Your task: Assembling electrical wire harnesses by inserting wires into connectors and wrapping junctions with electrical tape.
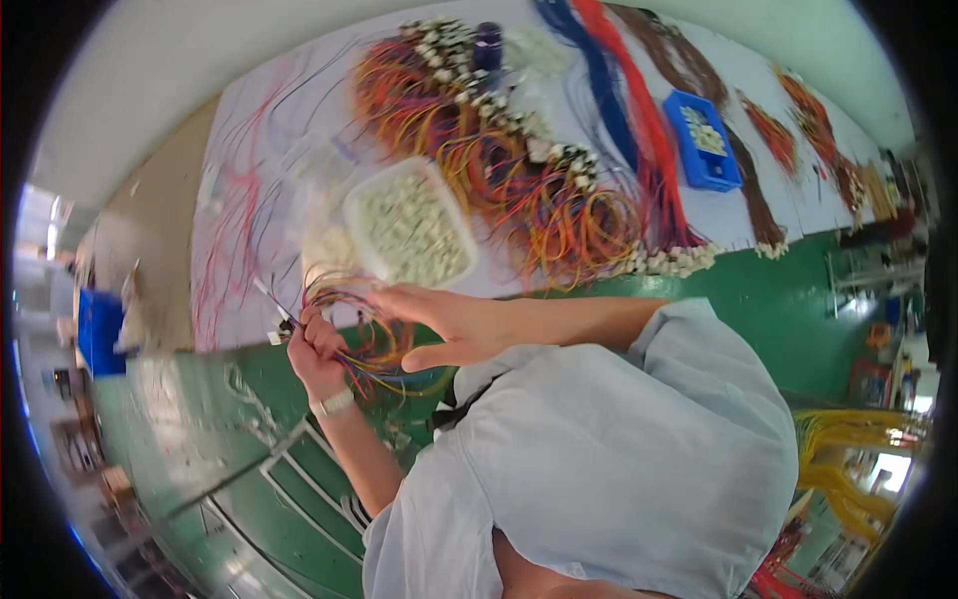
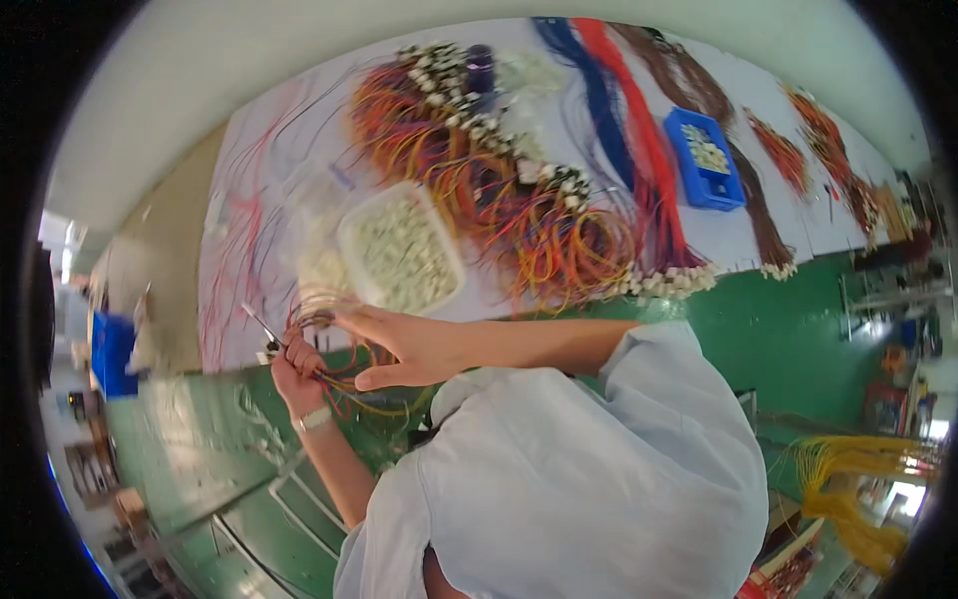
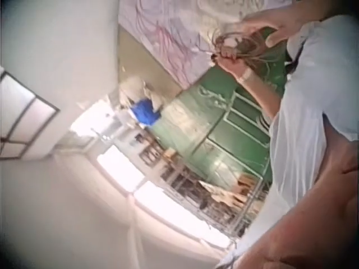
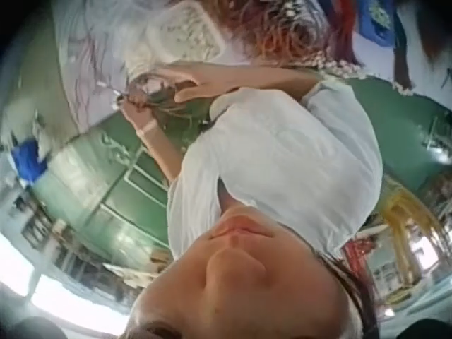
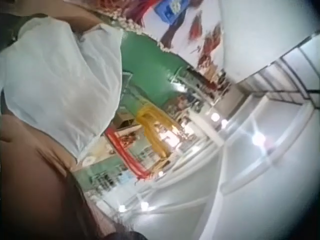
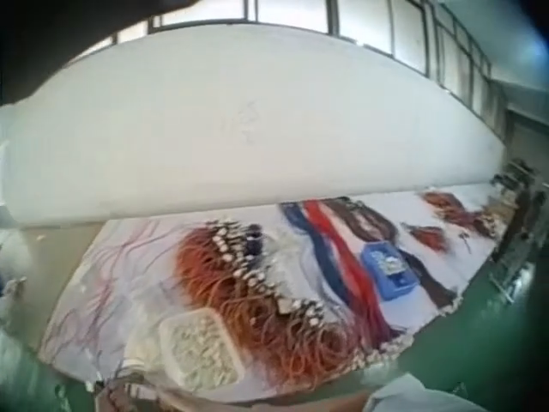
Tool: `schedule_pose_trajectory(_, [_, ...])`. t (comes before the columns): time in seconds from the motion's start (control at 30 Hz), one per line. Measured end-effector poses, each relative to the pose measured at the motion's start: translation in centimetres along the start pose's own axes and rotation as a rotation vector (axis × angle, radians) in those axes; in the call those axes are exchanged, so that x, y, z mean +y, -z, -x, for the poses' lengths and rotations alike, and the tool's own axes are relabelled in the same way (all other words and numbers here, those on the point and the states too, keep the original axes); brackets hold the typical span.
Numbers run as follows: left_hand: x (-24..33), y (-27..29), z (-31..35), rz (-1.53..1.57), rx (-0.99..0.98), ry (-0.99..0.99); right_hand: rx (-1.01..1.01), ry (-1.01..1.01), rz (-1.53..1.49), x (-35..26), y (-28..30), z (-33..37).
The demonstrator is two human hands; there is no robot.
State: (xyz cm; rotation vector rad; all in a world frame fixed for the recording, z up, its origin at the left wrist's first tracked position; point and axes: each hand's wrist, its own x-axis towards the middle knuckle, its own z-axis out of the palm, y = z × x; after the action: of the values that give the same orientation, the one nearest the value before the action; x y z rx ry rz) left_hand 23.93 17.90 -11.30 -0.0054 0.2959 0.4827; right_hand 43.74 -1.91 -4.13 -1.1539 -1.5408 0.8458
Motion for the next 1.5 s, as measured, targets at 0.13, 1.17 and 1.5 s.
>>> schedule_pose_trajectory(0.13, [-14.7,-14.7,-8.8,-0.289,-0.110,0.142,0.151,-0.072,0.135,-2.6,7.6,3.1])
schedule_pose_trajectory(1.17, [5.9,13.3,41.2,-1.708,1.753,-0.294,0.284,-0.494,1.263,12.1,7.0,-11.1])
schedule_pose_trajectory(1.5, [25.1,11.3,74.4,-1.778,2.291,-1.261,-0.569,0.244,0.625,-3.3,-43.6,-22.4])
